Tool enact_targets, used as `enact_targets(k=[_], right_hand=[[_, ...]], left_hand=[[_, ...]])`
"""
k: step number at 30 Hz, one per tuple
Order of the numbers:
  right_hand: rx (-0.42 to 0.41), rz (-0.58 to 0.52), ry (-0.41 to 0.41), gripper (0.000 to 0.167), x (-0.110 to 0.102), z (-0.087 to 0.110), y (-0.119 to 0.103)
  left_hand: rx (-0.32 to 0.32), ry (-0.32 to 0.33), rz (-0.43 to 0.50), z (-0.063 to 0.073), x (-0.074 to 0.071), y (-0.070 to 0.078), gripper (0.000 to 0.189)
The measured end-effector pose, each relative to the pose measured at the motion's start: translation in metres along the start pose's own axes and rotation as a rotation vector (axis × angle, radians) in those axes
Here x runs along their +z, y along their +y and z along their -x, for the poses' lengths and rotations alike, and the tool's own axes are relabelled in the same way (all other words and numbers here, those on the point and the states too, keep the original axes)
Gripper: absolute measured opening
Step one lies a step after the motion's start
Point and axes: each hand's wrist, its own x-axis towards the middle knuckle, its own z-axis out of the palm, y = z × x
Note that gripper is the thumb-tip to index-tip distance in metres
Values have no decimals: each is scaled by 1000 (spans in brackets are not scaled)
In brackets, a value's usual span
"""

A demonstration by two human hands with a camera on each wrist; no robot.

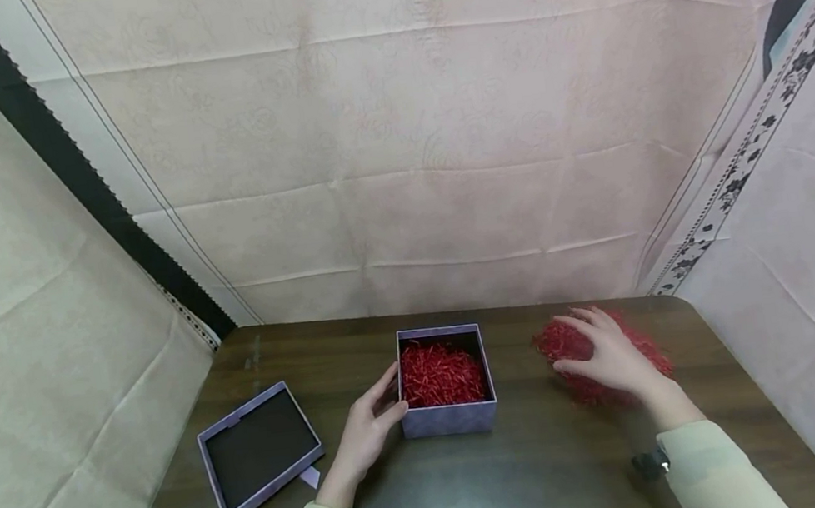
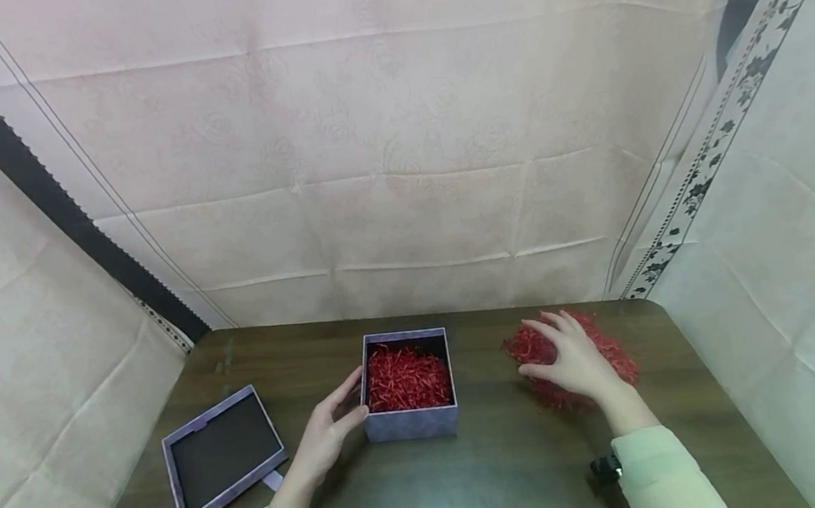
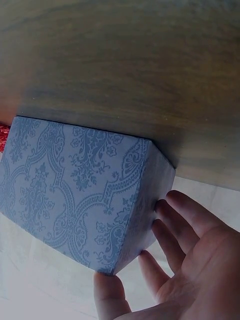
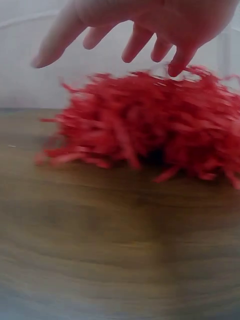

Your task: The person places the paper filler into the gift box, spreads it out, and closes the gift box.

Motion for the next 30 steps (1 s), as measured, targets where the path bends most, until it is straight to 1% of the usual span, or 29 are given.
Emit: enact_targets(k=[2, 4, 6, 10, 13, 18, 23, 30], right_hand=[[9, 30, -14, 90, -4, 2, 10], [36, 50, -34, 95, -7, 4, 18], [66, 56, -57, 102, -10, 5, 25], [133, 61, -116, 114, -13, 6, 39], [173, 66, -160, 119, -12, 7, 46], [195, 49, -197, 116, -8, 10, 48], [198, 49, -190, 110, -6, 10, 47], [206, 76, -174, 98, -4, 8, 46]], left_hand=[[-3, 1, 3, 0, 0, 0, 63], [4, 1, -3, 0, 0, 0, 63], [19, -2, -11, 0, -1, 0, 63], [27, 2, -15, -1, -1, 0, 62], [20, 5, 3, 0, -1, 1, 62], [23, 6, 33, 1, 1, 3, 62], [18, 10, 30, 0, 2, 2, 62], [15, 9, 26, 0, 0, 3, 62]])
